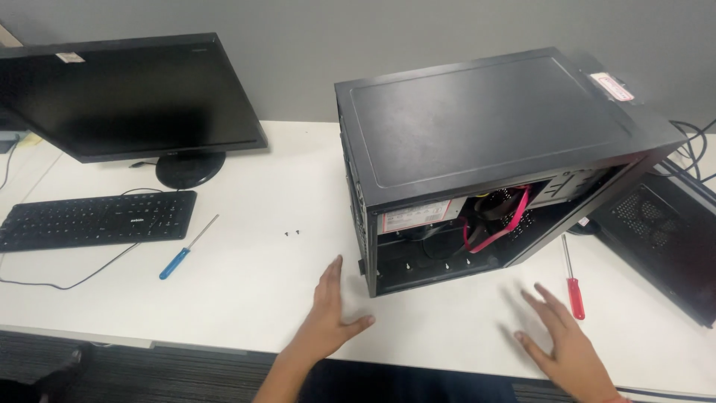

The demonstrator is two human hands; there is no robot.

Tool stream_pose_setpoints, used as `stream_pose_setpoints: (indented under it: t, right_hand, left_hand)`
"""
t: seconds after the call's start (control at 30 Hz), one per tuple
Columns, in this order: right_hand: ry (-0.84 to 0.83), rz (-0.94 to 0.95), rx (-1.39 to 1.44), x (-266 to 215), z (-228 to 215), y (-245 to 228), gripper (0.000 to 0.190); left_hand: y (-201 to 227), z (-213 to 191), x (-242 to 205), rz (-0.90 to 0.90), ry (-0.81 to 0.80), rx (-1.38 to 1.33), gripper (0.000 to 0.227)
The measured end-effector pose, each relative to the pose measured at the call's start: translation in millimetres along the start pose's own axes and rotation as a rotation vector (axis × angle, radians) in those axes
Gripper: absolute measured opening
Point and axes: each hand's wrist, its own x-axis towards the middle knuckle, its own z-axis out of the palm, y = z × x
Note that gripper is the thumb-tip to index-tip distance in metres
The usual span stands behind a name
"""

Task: The recorder uses a leaf blower to clean dust out of an open computer tower and then inspects internal cables and components.

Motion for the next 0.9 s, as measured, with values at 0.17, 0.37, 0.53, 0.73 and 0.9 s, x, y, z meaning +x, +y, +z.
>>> stream_pose_setpoints:
  t: [0.17, 0.37, 0.53, 0.73, 0.9]
  right_hand:
    - [0.530, -0.083, 0.232, 41.8, -35.8, -47.0, 0.089]
    - [0.679, -0.047, 0.637, 87.2, -27.1, -30.7, 0.106]
    - [0.679, 0.058, 0.637, 93.2, -18.7, -50.3, 0.099]
    - [0.572, 0.030, 0.676, 76.4, -19.6, -42.4, 0.098]
    - [0.686, 0.113, 0.153, 43.1, 7.6, 22.8, 0.080]
  left_hand:
    - [24.7, 37.2, 44.0, 0.247, 0.400, -0.164, 0.124]
    - [20.6, 47.0, 63.2, 0.272, 0.541, -0.399, 0.101]
    - [7.2, 28.1, 79.9, 0.340, 0.568, -0.434, 0.100]
    - [-18.0, 17.7, 101.0, 0.339, 0.482, -0.370, 0.080]
    - [-20.4, 28.3, 92.4, 0.302, 0.506, -0.319, 0.076]
